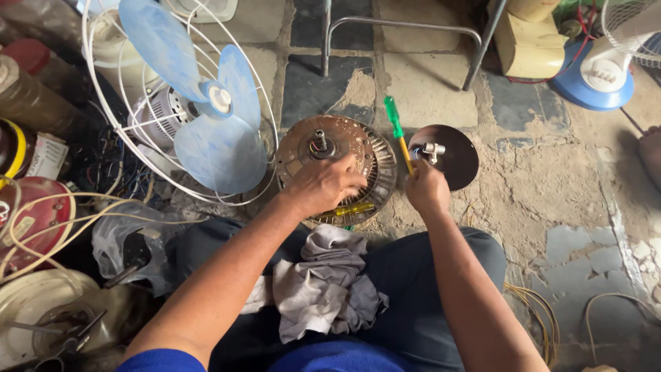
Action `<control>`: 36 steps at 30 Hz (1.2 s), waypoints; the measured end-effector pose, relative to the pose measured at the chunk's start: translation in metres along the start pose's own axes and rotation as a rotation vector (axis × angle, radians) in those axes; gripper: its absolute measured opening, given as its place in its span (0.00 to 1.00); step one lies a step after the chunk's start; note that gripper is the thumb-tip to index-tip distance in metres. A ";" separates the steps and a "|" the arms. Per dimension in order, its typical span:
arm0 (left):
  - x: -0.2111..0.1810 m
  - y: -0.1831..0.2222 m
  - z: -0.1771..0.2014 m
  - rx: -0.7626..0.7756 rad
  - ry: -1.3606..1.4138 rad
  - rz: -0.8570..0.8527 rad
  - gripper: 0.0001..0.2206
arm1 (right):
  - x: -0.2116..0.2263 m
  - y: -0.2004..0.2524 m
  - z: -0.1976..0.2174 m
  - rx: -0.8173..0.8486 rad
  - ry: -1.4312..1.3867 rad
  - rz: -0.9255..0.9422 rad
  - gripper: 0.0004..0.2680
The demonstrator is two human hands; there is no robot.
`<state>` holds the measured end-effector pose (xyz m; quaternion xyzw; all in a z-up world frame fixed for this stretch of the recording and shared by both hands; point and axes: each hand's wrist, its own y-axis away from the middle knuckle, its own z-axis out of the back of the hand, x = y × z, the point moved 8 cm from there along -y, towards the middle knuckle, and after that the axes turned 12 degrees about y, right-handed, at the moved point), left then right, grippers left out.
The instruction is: The person disassembles a fan motor by using a screwdriver to remove screws from the motor housing. They then separate the stator and rotor components, remove the central shaft, and wipe the parts with a cloth.
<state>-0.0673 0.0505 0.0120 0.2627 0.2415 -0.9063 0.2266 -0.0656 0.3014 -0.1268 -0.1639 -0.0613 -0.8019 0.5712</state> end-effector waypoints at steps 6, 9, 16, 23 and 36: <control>-0.003 0.000 0.004 0.008 -0.035 -0.048 0.04 | 0.004 0.001 -0.036 0.245 0.185 -0.018 0.13; -0.001 -0.002 0.003 0.011 -0.066 -0.016 0.08 | 0.008 0.003 -0.041 0.310 0.180 -0.053 0.13; -0.004 0.000 -0.003 0.069 -0.123 -0.068 0.05 | 0.023 0.011 -0.041 0.338 0.255 0.011 0.12; 0.004 -0.002 -0.011 0.047 -0.141 -0.011 0.09 | 0.029 0.016 -0.046 0.370 0.258 0.035 0.11; -0.002 0.001 -0.003 0.001 -0.153 -0.107 0.06 | 0.015 0.017 -0.073 0.448 0.364 0.074 0.10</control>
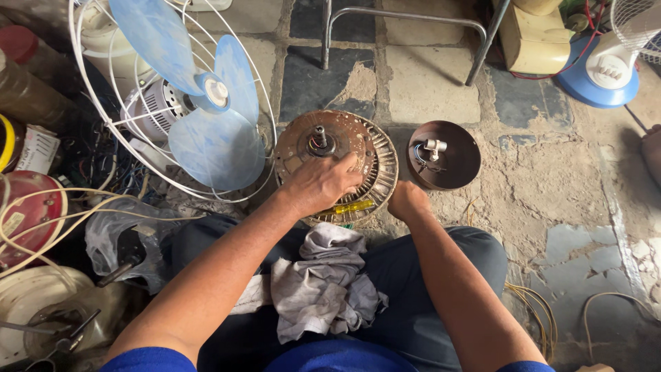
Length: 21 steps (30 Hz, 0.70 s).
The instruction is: The person disassembles a fan motor by using a screwdriver to remove screws from the motor housing. They then separate the stator and rotor components, remove the central shaft, and wipe the parts with a cloth.
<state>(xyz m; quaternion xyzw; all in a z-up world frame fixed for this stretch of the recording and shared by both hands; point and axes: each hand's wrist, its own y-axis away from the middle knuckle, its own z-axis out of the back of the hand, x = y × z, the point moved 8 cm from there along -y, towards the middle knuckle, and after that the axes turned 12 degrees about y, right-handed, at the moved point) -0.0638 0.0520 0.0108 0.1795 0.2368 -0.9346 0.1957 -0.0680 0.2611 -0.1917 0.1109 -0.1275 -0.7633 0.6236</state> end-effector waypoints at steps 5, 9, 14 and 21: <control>0.006 -0.004 -0.012 0.076 -0.059 0.067 0.09 | -0.005 -0.010 -0.019 0.019 0.020 0.012 0.11; 0.001 -0.010 -0.012 0.031 -0.153 0.030 0.06 | 0.000 -0.016 -0.037 0.037 0.021 0.090 0.11; 0.008 0.029 0.034 -0.343 0.121 0.185 0.02 | -0.017 -0.009 -0.012 0.017 0.007 0.009 0.15; -0.033 0.083 0.002 -0.481 0.725 0.438 0.03 | -0.031 0.091 0.106 -0.343 -0.949 0.058 0.09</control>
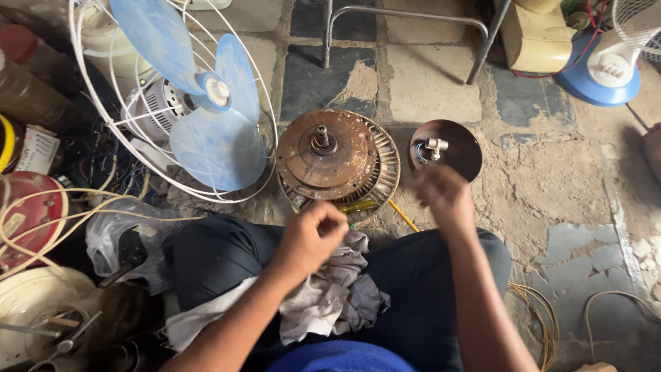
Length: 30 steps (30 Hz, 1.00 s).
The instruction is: The person disassembles a fan motor by using a screwdriver to remove screws from the motor housing. They then separate the stator and rotor components, remove the central shaft, and wipe the parts with a cloth.
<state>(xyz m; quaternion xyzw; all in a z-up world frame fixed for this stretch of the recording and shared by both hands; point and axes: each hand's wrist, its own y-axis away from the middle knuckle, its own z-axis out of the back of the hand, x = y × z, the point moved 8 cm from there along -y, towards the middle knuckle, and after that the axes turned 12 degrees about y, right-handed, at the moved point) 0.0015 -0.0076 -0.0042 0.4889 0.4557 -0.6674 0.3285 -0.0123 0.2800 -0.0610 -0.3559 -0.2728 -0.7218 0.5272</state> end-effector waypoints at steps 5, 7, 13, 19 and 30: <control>0.001 0.021 -0.037 0.043 -0.266 -0.028 0.08 | 0.048 0.105 -0.060 0.393 -0.358 0.102 0.13; -0.005 0.026 -0.046 0.065 -0.352 -0.111 0.11 | 0.040 0.115 -0.071 0.330 -0.291 0.017 0.12; -0.008 0.033 -0.062 0.117 -0.288 -0.101 0.20 | 0.014 0.109 -0.074 0.233 -0.339 -0.077 0.11; -0.026 0.040 -0.066 0.128 -0.084 -0.152 0.32 | -0.002 0.107 -0.063 0.065 -0.290 -0.093 0.07; -0.012 -0.025 0.028 -0.354 -0.514 -0.373 0.25 | -0.090 -0.085 0.056 -0.300 0.625 -0.100 0.07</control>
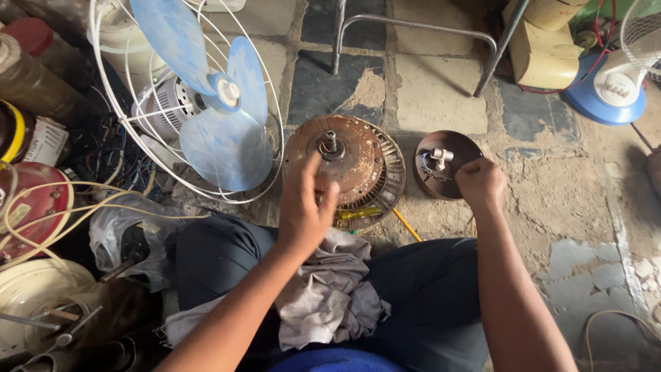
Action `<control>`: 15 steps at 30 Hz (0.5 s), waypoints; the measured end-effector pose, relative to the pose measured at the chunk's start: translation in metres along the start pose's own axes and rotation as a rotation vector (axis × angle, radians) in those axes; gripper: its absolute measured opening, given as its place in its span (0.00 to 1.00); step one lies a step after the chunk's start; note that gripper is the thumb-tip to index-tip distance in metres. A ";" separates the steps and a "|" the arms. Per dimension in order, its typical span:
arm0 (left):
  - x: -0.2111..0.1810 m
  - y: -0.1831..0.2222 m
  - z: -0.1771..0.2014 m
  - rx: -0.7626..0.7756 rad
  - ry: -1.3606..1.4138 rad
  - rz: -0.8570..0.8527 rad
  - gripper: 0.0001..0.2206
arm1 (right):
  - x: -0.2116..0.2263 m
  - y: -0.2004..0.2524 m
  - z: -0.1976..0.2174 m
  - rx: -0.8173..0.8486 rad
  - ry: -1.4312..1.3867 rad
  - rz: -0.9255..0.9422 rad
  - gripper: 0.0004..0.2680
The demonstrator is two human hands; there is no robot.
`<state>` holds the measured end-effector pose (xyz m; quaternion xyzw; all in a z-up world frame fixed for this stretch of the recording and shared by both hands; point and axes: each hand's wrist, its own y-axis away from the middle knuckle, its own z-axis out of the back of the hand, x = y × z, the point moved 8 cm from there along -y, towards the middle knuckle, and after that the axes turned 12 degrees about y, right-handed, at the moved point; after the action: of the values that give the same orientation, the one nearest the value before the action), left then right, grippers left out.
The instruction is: The person disassembles a fan motor by using a screwdriver to remove screws from the motor housing. They then separate the stator and rotor components, remove the central shaft, and wipe the parts with a cloth.
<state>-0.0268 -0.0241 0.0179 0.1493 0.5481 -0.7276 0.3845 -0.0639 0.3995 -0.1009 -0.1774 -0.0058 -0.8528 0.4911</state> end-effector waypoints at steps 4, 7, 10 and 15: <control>0.032 -0.028 -0.003 -0.034 0.041 0.006 0.25 | -0.033 -0.026 -0.056 0.028 0.037 -0.067 0.13; 0.050 -0.043 -0.021 -0.002 0.106 0.037 0.18 | -0.043 -0.032 -0.066 -0.048 -0.021 -0.057 0.15; 0.064 -0.048 -0.032 -0.012 0.090 0.102 0.11 | -0.069 -0.038 -0.047 -0.191 -0.316 -0.264 0.13; 0.067 -0.054 -0.035 0.020 0.132 0.079 0.11 | -0.070 -0.014 -0.020 -0.129 -0.802 -0.543 0.09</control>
<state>-0.1175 -0.0134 -0.0006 0.2221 0.5587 -0.7059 0.3745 -0.0502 0.4617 -0.1391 -0.5141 -0.1879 -0.8132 0.1978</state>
